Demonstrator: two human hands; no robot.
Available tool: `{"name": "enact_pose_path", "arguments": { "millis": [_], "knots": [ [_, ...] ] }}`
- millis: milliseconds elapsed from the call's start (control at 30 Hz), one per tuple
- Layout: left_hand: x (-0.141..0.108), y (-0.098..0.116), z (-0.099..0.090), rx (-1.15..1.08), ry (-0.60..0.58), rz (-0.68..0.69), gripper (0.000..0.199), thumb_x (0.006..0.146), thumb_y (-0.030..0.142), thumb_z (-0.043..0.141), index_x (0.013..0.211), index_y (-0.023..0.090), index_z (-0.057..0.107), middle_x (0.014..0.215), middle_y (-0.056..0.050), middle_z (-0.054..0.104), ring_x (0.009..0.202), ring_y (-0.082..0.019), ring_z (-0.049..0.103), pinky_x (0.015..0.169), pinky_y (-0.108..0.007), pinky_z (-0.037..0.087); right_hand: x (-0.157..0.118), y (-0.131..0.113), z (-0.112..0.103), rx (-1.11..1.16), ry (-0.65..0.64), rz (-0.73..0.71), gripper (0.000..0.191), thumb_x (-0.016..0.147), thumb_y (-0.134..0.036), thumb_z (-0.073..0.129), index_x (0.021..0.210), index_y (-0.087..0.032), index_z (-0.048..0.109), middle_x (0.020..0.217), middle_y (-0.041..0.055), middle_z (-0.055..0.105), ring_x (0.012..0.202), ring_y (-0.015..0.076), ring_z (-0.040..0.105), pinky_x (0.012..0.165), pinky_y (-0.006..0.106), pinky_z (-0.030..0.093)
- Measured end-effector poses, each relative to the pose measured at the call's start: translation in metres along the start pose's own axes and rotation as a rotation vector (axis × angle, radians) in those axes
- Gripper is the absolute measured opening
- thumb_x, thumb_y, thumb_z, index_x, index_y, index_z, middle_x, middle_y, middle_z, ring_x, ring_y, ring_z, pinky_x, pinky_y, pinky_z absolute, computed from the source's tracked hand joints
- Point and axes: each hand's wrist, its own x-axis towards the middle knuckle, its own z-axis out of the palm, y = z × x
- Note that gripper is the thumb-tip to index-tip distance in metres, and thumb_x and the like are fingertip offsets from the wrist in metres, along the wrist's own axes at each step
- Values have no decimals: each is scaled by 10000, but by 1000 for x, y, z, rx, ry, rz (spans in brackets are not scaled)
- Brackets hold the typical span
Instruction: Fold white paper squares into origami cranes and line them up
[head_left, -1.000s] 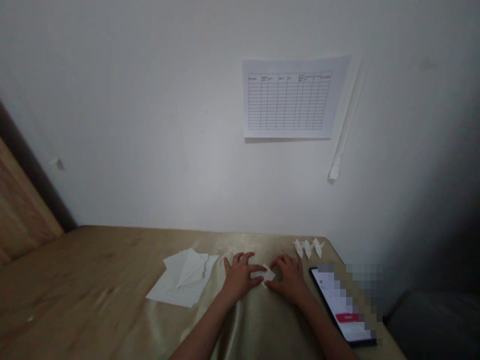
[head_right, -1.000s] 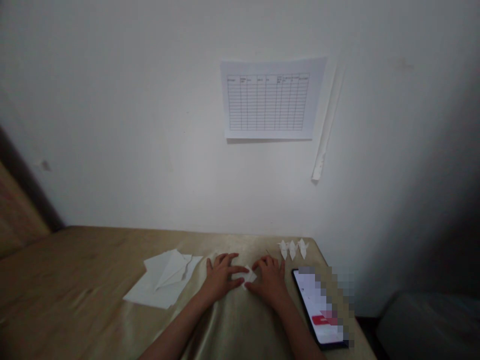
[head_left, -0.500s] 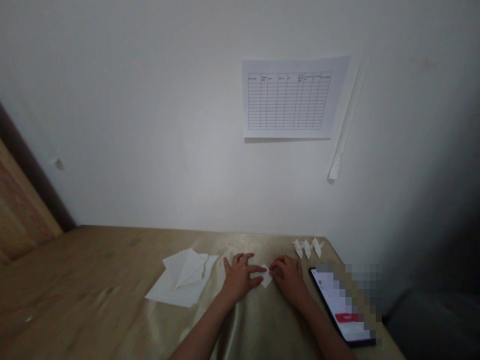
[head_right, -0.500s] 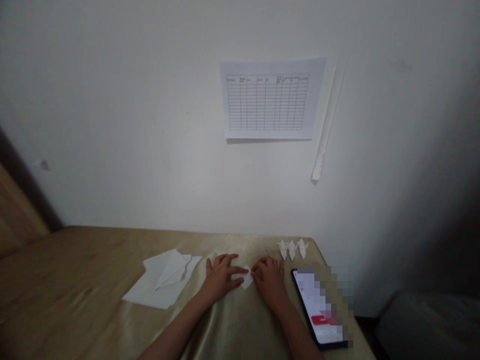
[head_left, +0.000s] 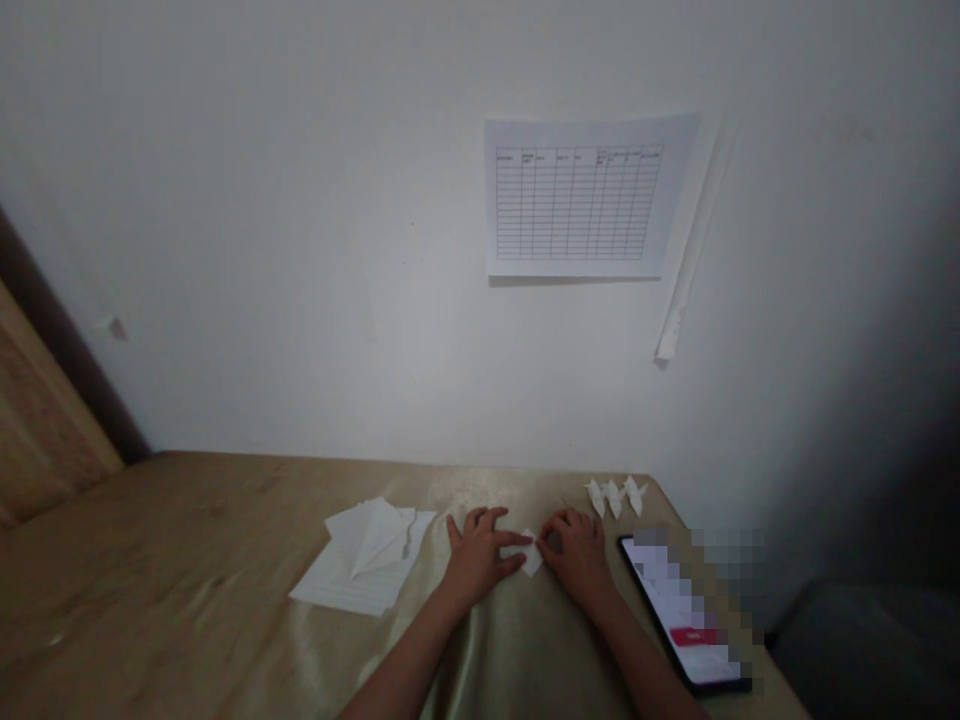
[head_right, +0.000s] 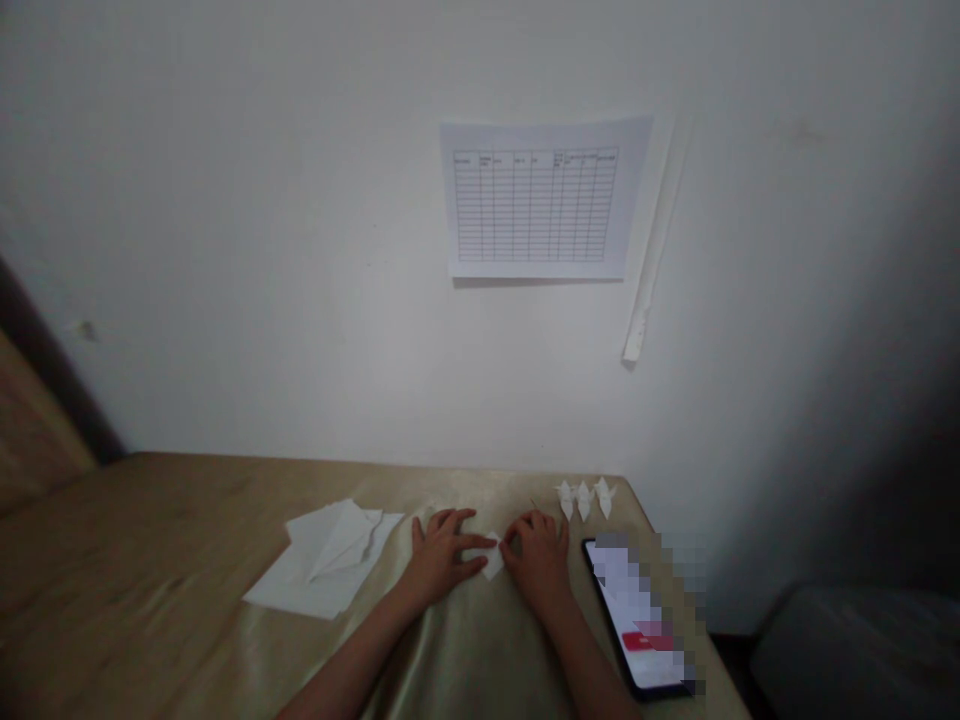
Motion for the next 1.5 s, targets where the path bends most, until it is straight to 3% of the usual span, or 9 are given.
{"name": "enact_pose_path", "arguments": {
  "millis": [200, 667, 733, 867, 967, 1100, 1500],
  "knots": [
    [0, -1, 1, -10, 4, -5, 295, 835, 544, 687, 1126, 585, 670, 1498, 56, 485, 1429, -353, 315, 1104, -794, 12, -2, 3, -6, 47, -99, -2, 258, 772, -418, 703, 998, -294, 689, 1164, 27, 635, 1216, 273, 512, 1147, 514, 195],
    [-1, 2, -1, -11, -3, -18, 317, 823, 526, 699, 1136, 569, 673, 1497, 48, 484, 1435, -357, 303, 1117, -772, 11, -11, 5, -11, 55, -148, -54, 575, 677, -508, 777, 1195, -306, 628, 1299, 74, 595, 1297, 311, 465, 1192, 559, 96],
    [-1, 1, -1, -9, -1, -21, 328, 819, 529, 704, 1143, 567, 671, 1498, 44, 483, 1435, -354, 303, 1118, -770, 11, -10, 7, -12, 86, -138, -61, 512, 705, -486, 764, 1178, -321, 657, 1274, 56, 608, 1279, 297, 480, 1189, 554, 129],
    [0, -1, 1, -19, 17, -11, 313, 819, 538, 705, 1129, 571, 676, 1487, 41, 497, 1427, -357, 308, 1110, -778, 17, -6, 9, -14, 165, -118, -78, 193, 785, -402, 721, 966, -354, 765, 1233, 25, 631, 1254, 258, 493, 1146, 470, 264],
    [0, -2, 4, -18, 31, -11, 308, 817, 543, 704, 1121, 580, 673, 1480, 52, 503, 1428, -355, 305, 1109, -779, 3, -5, 10, -15, 193, -146, -110, 83, 792, -385, 729, 828, -345, 792, 1259, 27, 627, 1289, 263, 462, 1144, 460, 274],
    [0, -3, 4, -17, 23, -16, 306, 825, 543, 693, 1129, 574, 673, 1493, 53, 489, 1431, -362, 293, 1102, -788, -7, -6, 11, -14, 198, -173, -96, 88, 795, -387, 736, 789, -328, 799, 1300, 39, 617, 1324, 284, 436, 1158, 474, 270],
    [0, 0, 0, -15, 1, -32, 320, 806, 543, 712, 1124, 569, 679, 1495, 52, 489, 1433, -355, 301, 1121, -768, 12, -2, 17, -6, 120, -32, -18, 199, 874, -437, 646, 947, -336, 800, 1314, 68, 611, 1333, 288, 461, 1153, 443, 364]
  ]
}}
